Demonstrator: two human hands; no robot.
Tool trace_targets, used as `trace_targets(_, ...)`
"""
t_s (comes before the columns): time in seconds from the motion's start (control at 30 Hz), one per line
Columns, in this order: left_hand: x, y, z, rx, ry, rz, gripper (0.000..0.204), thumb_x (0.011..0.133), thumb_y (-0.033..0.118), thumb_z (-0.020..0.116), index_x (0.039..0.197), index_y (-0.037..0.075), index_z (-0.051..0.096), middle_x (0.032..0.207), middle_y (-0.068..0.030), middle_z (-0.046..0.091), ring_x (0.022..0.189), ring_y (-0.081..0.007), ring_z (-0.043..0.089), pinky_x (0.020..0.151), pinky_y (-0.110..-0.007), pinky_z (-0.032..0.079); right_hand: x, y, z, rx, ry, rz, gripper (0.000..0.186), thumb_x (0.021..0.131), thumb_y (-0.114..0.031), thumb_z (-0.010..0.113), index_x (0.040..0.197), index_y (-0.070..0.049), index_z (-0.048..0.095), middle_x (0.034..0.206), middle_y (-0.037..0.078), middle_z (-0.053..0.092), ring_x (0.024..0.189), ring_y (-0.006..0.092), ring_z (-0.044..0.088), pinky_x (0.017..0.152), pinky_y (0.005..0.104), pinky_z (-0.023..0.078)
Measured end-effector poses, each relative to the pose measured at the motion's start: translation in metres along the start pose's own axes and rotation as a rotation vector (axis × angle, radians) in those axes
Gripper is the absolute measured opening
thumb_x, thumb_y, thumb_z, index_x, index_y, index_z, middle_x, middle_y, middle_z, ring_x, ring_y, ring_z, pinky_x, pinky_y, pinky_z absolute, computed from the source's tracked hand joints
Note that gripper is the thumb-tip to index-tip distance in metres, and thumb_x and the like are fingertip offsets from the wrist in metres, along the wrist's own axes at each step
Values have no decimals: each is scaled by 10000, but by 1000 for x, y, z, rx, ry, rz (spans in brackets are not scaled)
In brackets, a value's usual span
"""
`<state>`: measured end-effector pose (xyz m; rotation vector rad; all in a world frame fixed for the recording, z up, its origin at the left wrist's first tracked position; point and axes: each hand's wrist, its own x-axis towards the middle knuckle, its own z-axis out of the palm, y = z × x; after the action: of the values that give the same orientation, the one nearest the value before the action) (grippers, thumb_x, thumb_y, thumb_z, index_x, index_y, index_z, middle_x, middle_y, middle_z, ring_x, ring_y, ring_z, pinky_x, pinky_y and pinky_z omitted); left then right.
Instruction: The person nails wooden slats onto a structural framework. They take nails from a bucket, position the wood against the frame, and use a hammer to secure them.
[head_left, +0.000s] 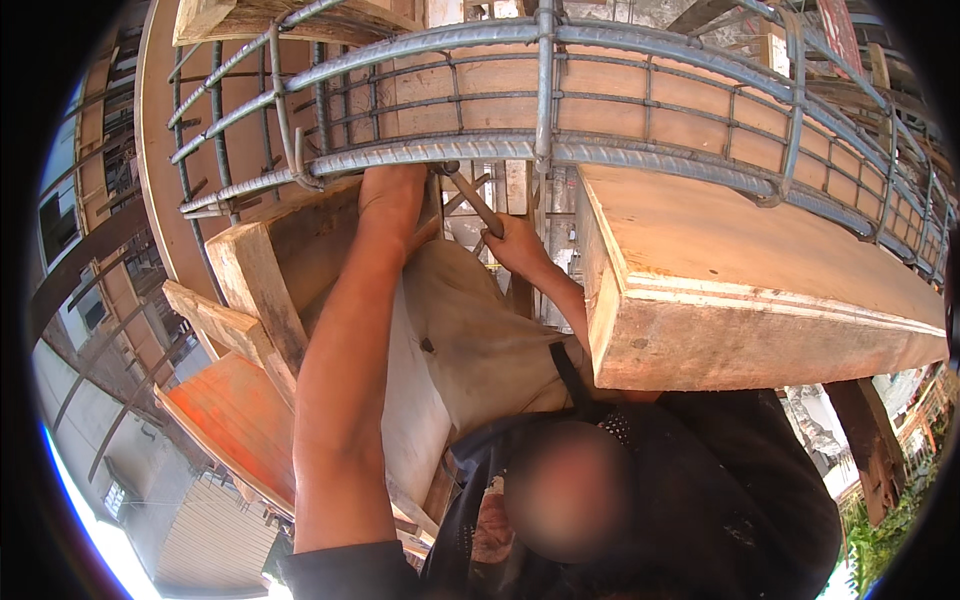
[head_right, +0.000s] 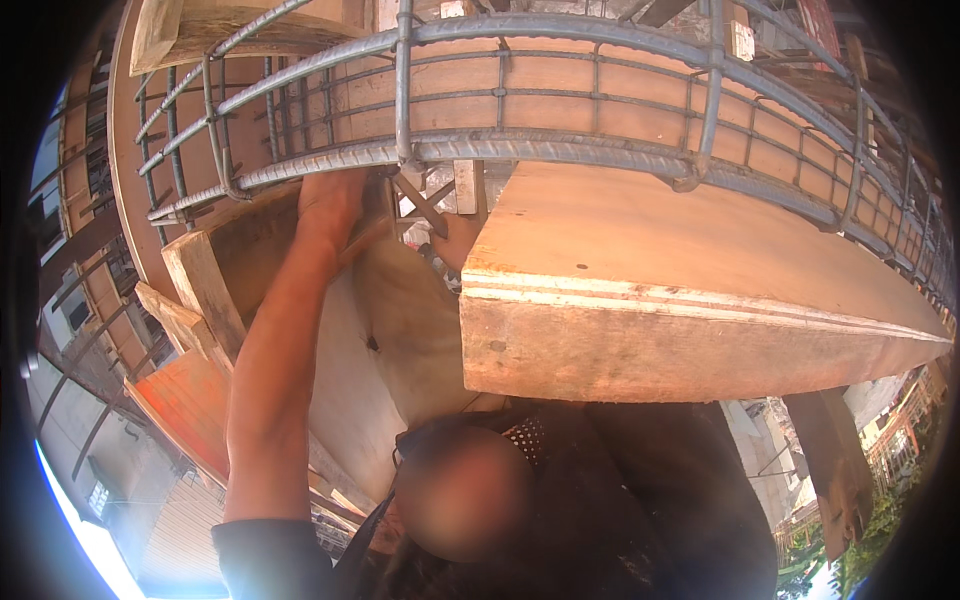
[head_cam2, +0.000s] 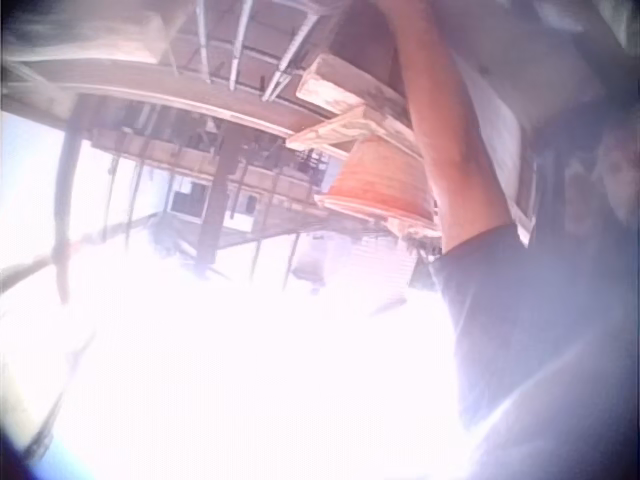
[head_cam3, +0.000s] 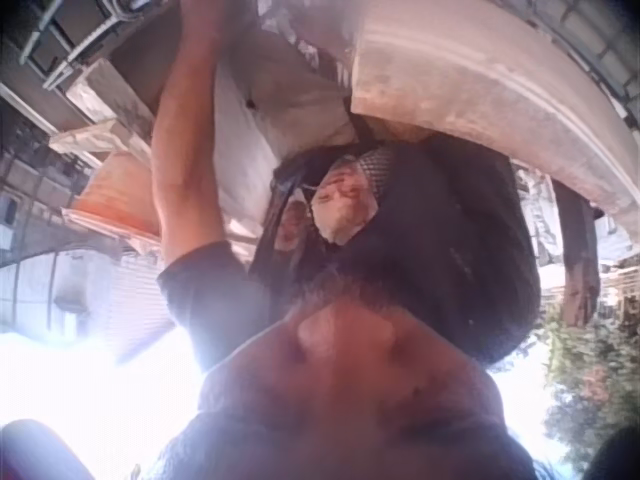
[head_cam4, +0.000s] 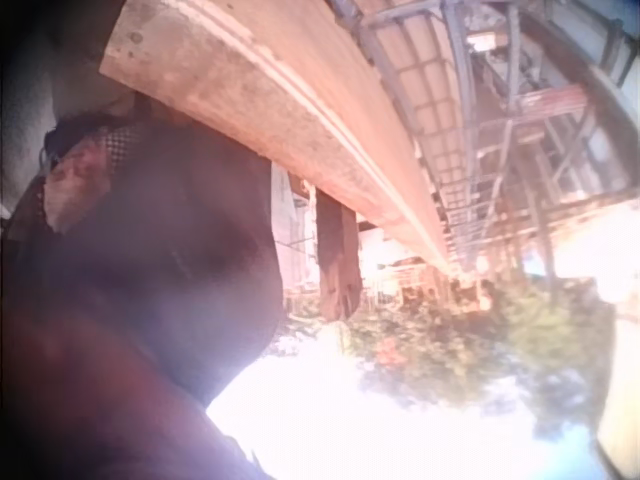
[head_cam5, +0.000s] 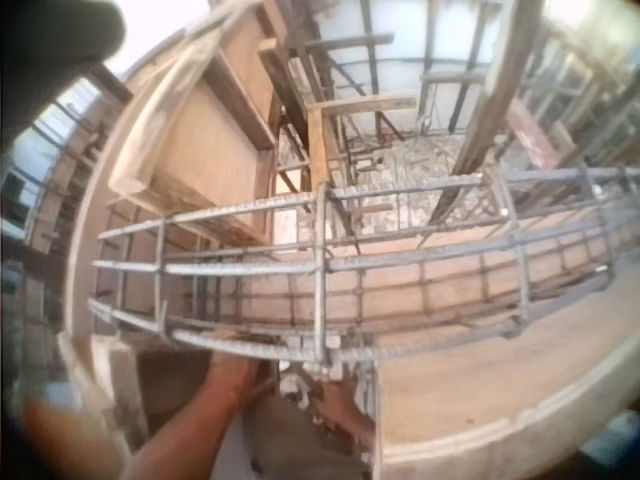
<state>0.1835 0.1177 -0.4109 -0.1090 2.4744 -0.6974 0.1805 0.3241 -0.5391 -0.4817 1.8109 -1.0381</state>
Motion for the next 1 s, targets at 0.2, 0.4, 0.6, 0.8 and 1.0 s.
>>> trace_targets(0.2, 7, -4, -7, -202, -314, -25, 573, 865, 158, 648, 1426, 97, 549, 1485, -98, 530, 1415, -280, 451, 1171, -451, 335, -23, -26, -21, 159, 88, -99, 248, 905, -232, 688, 953, 9, 651, 712, 194, 638, 662, 310, 634, 648, 429, 485)
trace_targets(0.4, -3, -5, -14, -109, -230, -50, 383, 920, 160, 595, 1290, 115, 684, 1302, -58, 672, 1239, -231, 609, 1004, -395, 464, -16, -1, -6, 107, 81, -56, 317, 923, -274, 706, 949, 34, 639, 671, 173, 597, 612, 250, 575, 628, 407, 482)
trace_targets(0.6, 2, -6, -32, -96, -289, 18, 506, 922, 210, 612, 1419, 128, 571, 1428, -59, 586, 1318, -226, 547, 1020, -395, 447, -26, -14, -6, 428, 170, -32, 293, 970, -240, 699, 785, -47, 577, 629, -26, 544, 602, 65, 490, 537, 287, 419)
trace_targets(0.8, -2, -5, -22, 45, -115, -2, 451, 945, 181, 578, 1391, 120, 602, 1409, -44, 606, 1303, -231, 561, 1057, -406, 424, -33, -57, -40, 655, -110, 294, 260, 996, -305, 649, 1010, -121, 467, 662, -37, 442, 531, 73, 447, 428, 291, 368)
trace_targets(1.0, -3, -3, -9, -71, -161, 28, 271, 927, 158, 596, 1137, 141, 766, 1252, -33, 706, 1261, -215, 592, 1078, -401, 394, -43, -103, -51, 1309, 15, 577, 250, 1029, -381, 572, 1034, -173, 432, 741, 3, 467, 506, 101, 414, 446, 280, 384)
